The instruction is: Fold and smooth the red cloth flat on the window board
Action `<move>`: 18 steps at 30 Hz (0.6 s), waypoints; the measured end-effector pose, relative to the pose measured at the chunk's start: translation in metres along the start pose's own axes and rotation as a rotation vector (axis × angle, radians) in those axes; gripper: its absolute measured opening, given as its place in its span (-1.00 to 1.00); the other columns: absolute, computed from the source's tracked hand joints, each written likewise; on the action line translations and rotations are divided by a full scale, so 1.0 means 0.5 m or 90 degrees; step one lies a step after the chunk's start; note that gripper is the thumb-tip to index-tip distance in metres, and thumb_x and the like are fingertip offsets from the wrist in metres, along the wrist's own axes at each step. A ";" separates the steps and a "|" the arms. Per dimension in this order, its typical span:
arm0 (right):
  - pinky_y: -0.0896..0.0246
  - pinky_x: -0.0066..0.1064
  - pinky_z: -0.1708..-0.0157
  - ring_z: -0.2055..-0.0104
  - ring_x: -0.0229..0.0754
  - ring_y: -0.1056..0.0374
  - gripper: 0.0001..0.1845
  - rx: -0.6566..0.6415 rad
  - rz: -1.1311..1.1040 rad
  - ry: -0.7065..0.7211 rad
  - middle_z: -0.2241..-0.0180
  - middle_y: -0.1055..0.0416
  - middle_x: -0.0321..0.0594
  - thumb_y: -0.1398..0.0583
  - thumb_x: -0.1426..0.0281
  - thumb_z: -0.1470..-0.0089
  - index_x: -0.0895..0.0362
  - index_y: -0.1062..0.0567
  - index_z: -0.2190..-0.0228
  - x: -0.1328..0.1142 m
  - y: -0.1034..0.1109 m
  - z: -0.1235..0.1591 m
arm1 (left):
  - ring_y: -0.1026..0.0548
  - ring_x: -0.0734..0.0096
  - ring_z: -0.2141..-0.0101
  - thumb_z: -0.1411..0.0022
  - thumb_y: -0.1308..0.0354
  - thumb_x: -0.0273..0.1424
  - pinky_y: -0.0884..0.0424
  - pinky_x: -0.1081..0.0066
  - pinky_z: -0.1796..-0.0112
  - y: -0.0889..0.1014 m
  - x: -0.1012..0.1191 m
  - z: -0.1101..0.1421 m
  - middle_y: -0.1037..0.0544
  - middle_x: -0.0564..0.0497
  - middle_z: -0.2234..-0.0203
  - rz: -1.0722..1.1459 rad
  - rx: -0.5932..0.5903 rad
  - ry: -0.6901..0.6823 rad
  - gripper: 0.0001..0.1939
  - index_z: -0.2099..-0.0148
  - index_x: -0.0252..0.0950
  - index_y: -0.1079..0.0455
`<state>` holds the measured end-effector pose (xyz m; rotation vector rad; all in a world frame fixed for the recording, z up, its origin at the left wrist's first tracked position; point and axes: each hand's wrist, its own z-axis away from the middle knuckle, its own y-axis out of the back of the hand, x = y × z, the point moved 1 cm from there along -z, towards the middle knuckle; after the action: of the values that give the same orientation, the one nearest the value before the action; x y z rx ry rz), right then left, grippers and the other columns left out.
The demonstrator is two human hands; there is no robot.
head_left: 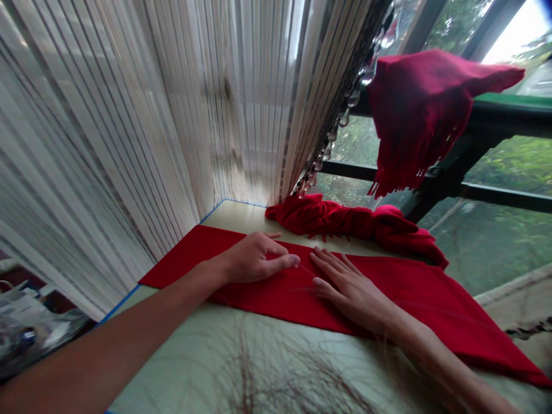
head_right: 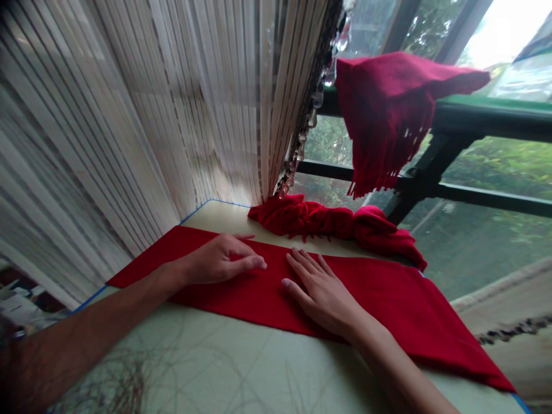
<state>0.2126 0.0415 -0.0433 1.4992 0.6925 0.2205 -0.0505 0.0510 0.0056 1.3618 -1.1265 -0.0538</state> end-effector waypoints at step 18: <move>0.33 0.19 -0.39 -0.41 0.04 0.32 -0.29 -0.019 -0.019 0.014 -0.38 0.28 -0.61 0.02 -0.03 -0.26 -0.46 0.29 -0.28 0.010 -0.013 -0.005 | 0.07 -0.13 -0.37 -0.23 -0.11 0.18 0.23 -0.16 -0.30 0.023 -0.026 0.036 -0.04 -0.03 -0.40 -0.142 -0.053 0.021 -0.20 -0.40 -0.01 -0.13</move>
<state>0.2133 0.0457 -0.0507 1.4589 0.7257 0.2250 -0.0753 0.0492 0.0031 1.4032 -0.9309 -0.2373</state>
